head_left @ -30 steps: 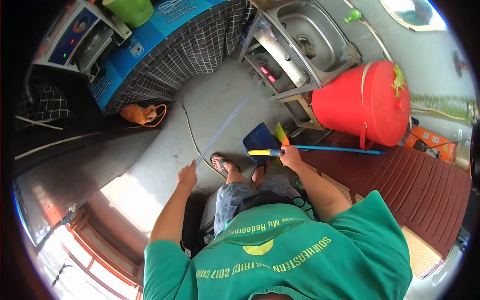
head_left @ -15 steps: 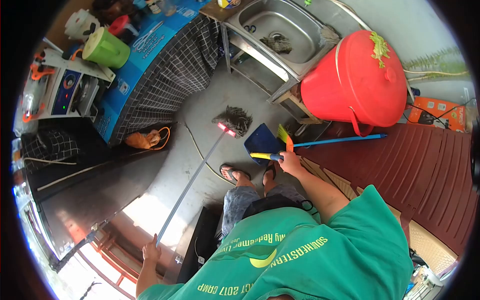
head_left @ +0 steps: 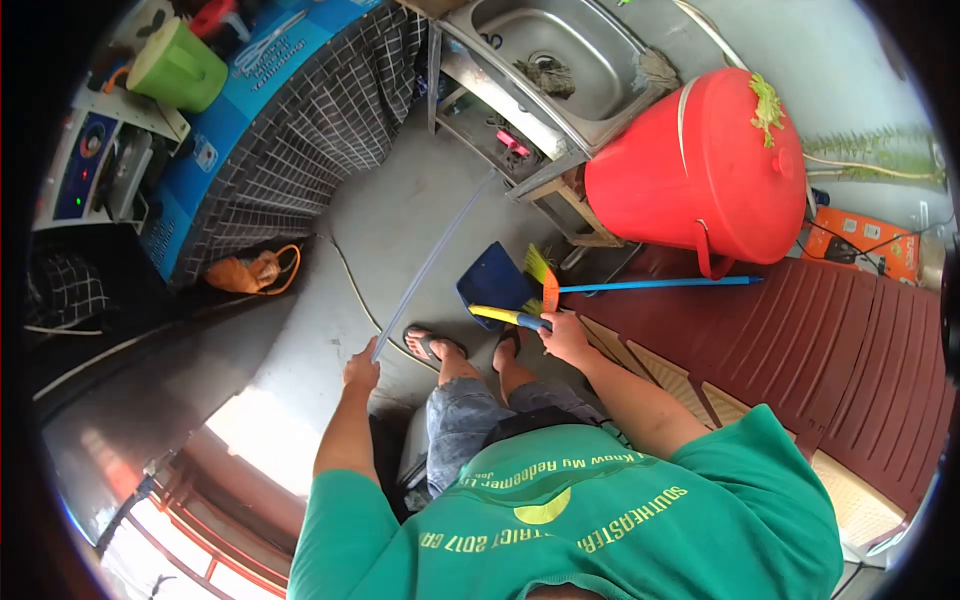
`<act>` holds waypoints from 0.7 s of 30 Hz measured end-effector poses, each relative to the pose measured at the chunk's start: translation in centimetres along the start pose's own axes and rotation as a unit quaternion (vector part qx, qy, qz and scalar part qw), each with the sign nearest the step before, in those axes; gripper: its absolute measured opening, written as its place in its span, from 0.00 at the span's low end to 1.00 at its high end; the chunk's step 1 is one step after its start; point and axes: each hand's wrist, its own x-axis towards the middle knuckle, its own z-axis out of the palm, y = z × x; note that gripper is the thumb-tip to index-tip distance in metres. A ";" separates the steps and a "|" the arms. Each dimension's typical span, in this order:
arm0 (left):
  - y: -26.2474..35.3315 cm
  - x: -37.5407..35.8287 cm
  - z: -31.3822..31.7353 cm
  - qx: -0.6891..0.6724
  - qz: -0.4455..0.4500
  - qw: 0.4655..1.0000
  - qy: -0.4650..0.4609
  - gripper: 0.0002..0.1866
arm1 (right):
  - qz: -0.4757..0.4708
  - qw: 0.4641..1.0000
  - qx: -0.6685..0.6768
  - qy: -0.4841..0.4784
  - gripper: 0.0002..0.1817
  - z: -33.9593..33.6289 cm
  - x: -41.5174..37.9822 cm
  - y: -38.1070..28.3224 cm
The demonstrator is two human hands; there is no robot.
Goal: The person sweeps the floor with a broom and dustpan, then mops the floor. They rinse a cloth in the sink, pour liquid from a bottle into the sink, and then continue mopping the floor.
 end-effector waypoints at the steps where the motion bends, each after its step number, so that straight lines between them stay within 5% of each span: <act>1: -0.1 -0.7 0.3 -0.005 0.020 1.000 0.001 0.34 | -0.031 0.999 0.000 0.012 0.10 -0.1 -0.1 -0.1; 4: -3.6 -3.8 0.2 -0.012 0.054 0.998 0.007 0.31 | -0.037 0.999 -0.006 0.006 0.09 0.5 0.5 1.3; 10: -18.5 -18.0 -1.1 0.126 -0.053 0.990 -0.019 0.29 | -0.034 0.999 0.000 0.029 0.14 0.9 0.9 2.0; 13: -22.5 -27.7 -2.3 0.071 -0.075 0.995 0.009 0.27 | -0.003 1.000 0.013 0.028 0.18 0.9 1.4 2.5; 15: -25.6 -29.8 1.2 0.031 -0.195 0.980 -0.018 0.27 | -0.004 1.000 0.003 0.030 0.19 0.6 1.7 2.4; 21: -14.6 -22.5 -2.1 -0.049 -0.043 0.997 0.032 0.25 | -0.055 0.996 -0.057 0.048 0.19 1.7 2.6 2.2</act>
